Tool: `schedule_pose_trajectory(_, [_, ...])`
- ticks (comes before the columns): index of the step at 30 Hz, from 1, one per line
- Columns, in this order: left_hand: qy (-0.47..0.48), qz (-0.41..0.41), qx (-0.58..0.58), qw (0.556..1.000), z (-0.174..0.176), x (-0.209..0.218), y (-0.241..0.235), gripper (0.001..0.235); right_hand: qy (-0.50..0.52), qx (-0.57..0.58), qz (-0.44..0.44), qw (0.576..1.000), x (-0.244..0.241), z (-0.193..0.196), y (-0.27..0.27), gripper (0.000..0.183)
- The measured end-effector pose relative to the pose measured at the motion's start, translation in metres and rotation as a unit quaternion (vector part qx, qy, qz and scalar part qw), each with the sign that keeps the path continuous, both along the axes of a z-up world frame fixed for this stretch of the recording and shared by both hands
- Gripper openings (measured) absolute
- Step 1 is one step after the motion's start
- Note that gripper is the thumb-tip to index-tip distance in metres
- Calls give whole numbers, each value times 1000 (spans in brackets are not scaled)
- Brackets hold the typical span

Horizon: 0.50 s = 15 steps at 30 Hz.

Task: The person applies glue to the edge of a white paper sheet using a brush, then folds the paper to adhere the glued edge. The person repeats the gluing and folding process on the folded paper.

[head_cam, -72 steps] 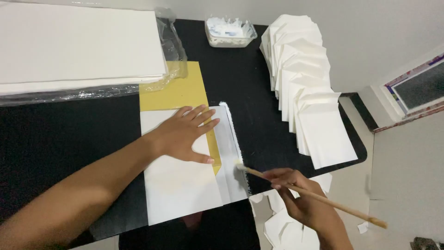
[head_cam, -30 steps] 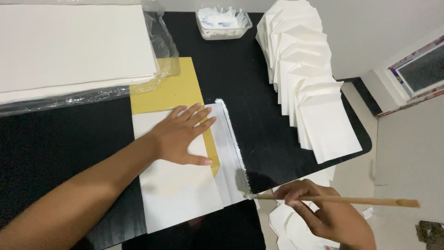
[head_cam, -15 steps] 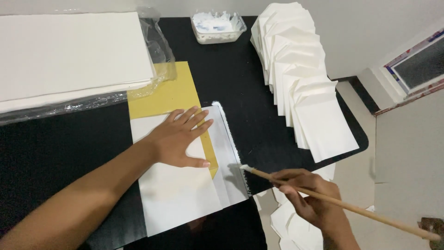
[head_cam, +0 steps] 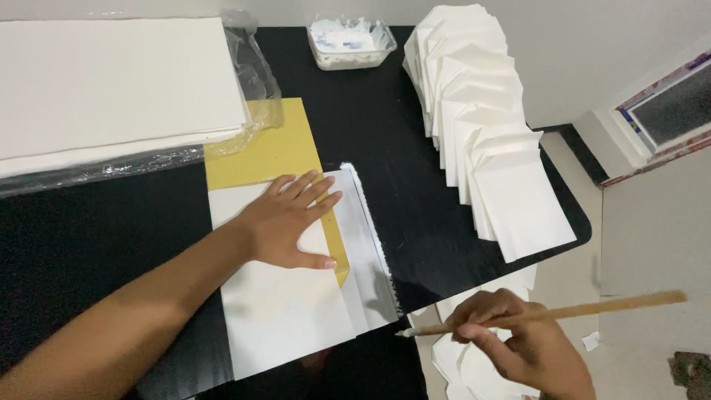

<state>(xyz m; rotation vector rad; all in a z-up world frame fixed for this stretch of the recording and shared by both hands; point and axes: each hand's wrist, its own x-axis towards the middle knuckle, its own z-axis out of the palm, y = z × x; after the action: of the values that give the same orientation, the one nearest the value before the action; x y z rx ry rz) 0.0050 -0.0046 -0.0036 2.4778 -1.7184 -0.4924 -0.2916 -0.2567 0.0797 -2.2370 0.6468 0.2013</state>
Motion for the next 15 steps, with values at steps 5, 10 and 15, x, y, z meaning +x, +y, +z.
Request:
schedule_pose_trajectory(5, [-16, -10, -29, 999, -7, 0, 2, 114, -273, 57, 183, 943, 32, 14, -1, 10])
schedule_pose_trajectory(10, [-22, -16, -53, 998, -12, 2, 4, 114, -186, 33, 228, 955, 70, 3, -2, 12])
schedule_pose_trajectory(15, [-10, -12, -33, 999, -4, 1, 2, 114, -210, 30, 151, 966, 99, -16, -3, 19])
